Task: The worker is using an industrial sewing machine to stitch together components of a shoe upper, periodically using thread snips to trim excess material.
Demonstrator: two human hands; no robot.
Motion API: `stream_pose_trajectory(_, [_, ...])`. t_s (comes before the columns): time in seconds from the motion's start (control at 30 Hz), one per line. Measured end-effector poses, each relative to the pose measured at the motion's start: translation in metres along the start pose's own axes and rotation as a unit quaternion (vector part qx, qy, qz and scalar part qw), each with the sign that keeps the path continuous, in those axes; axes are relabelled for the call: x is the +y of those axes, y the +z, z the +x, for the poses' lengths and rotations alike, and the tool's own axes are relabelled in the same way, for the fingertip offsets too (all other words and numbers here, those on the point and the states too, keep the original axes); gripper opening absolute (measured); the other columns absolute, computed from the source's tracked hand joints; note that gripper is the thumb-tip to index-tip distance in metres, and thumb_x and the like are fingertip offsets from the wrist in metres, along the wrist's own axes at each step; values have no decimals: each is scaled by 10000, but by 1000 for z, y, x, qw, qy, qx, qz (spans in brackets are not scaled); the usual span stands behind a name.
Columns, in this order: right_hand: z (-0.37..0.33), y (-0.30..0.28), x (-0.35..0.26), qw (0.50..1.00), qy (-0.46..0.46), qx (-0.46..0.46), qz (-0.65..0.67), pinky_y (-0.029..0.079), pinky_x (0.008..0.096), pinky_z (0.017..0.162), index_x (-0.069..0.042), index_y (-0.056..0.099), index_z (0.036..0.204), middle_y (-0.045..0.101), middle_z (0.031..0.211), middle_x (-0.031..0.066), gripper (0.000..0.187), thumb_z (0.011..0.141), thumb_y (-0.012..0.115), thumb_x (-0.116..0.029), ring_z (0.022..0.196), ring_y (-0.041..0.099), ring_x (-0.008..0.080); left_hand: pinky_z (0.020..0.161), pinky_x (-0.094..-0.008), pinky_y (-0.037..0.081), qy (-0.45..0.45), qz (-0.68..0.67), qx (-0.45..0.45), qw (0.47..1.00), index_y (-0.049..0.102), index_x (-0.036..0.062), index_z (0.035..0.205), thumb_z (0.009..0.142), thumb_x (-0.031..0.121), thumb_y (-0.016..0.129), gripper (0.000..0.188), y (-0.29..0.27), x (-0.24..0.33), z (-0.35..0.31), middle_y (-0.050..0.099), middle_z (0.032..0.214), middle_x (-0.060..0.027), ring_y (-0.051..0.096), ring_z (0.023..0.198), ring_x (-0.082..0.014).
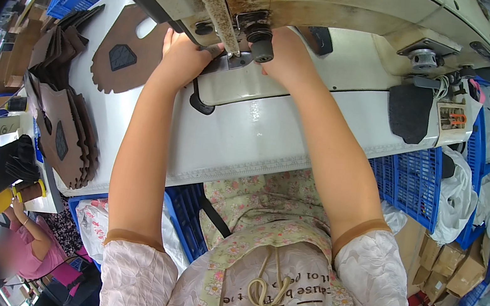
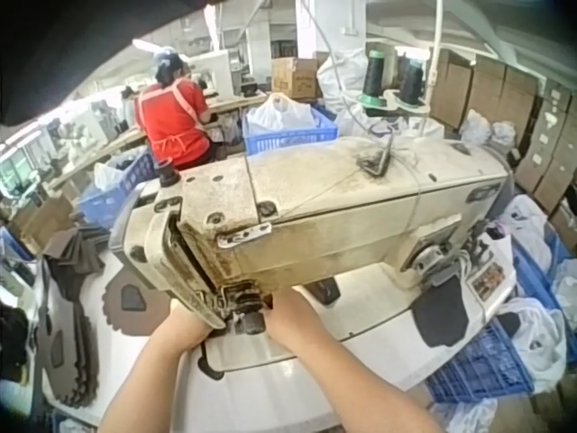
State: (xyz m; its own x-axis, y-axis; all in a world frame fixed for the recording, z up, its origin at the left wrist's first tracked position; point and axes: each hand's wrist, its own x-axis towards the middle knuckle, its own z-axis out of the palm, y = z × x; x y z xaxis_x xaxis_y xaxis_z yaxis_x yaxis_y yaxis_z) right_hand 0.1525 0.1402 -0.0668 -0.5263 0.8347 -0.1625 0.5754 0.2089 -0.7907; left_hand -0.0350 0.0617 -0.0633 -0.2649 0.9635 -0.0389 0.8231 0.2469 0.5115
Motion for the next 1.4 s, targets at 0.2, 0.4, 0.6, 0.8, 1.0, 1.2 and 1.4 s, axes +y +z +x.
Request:
stream_pose_trajectory(0.2, [0,1,2,1000,-6,4,6,500,426,855,-7,630,1078,682,1021,185,334,852,665,-250,997,639,348,1179,-494,88,4,-5,3,1000,667,187,1207,889,328,669,348,1,-2,0,609,1270,-85,436,1300,-256])
stream_pose_trajectory(0.4, [-1,-2,-2,1000,-7,-5,1,511,418,801,-17,628,1033,694,920,160,285,848,653,-233,893,668,320,1179,-490,92,13,17,0,1000,656,190,1222,886,347,667,372,1,-8,4,584,1289,-96,431,1306,-266])
stream_pose_trajectory(0.6, [-5,-7,-12,999,20,-14,45,520,408,728,-4,621,1026,687,792,134,254,857,630,-193,733,681,288,1178,-493,99,23,27,2,999,648,187,1226,881,361,670,388,-2,-7,4,567,1305,-106,418,1315,-279])
stream_pose_trajectory(0.8, [-34,-2,12,990,-70,54,113,495,312,580,26,654,971,692,777,106,198,868,625,-141,642,657,170,1155,-516,172,79,2,61,995,656,160,1178,855,310,701,359,4,-7,-3,584,1263,-116,425,1295,-311])
stream_pose_trajectory(1.0, [-148,-117,41,983,-88,46,154,485,265,610,-25,659,1113,681,856,6,211,916,595,-65,722,608,98,1009,-441,366,156,-10,5,988,686,87,1084,787,231,769,340,-16,-17,-16,642,1133,-149,513,1133,-360])
stream_pose_trajectory(1.2, [-188,-278,171,927,50,329,-175,520,354,679,-67,702,961,695,840,104,153,850,601,-97,739,665,254,804,-481,469,235,109,-9,966,621,39,1130,833,212,731,361,-40,-8,-12,658,994,-219,609,936,-416])
stream_pose_trajectory(1.4, [-181,-296,226,893,-25,234,-385,516,404,834,-118,705,926,657,978,66,200,755,619,-62,1014,612,279,697,-534,481,222,317,-29,922,603,37,1024,895,163,621,181,-33,15,-18,647,873,-236,611,840,-457])
